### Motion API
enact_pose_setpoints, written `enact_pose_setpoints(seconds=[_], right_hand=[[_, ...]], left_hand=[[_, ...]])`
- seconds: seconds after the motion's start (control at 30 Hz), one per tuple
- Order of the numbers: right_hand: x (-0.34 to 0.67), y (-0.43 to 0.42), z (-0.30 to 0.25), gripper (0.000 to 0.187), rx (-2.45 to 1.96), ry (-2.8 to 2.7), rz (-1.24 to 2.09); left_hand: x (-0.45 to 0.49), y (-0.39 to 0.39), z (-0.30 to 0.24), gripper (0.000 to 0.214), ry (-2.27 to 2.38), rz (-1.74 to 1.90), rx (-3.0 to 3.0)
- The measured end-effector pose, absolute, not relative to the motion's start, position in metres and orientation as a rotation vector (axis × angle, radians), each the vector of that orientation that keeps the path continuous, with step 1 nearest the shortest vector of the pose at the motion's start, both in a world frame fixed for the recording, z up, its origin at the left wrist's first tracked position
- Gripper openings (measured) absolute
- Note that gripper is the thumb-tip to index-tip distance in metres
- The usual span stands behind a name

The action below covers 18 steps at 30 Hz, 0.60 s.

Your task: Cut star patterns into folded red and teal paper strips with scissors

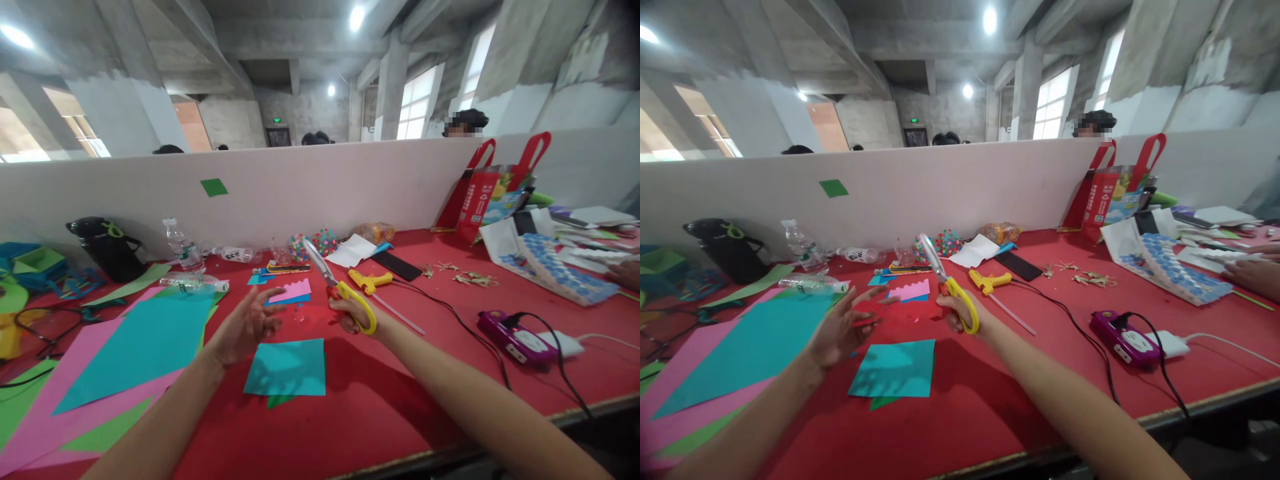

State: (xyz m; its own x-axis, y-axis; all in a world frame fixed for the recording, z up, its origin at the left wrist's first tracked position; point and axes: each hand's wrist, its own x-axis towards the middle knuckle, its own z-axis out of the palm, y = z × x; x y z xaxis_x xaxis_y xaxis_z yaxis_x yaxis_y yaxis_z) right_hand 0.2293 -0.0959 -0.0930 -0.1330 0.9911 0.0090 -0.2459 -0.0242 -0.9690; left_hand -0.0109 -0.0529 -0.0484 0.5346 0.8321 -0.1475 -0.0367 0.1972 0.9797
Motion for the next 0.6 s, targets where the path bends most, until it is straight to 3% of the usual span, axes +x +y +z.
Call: enact_pose_setpoints(seconds=[0.33,0.43,0.6], right_hand=[[0.186,-0.092,-0.112,0.042,-1.028,-0.981,1.048],[0.183,-0.095,-0.123,0.041,-1.057,-1.037,1.046],[0.195,-0.096,-0.118,0.038,-1.114,-1.092,1.1]], left_hand=[[0.038,-0.071,-0.082,0.027,0.432,0.892,1.114],[0.051,-0.071,-0.074,0.017,0.609,1.04,1.072],[0.046,-0.059,-0.075,0.022,0.802,1.044,1.105]])
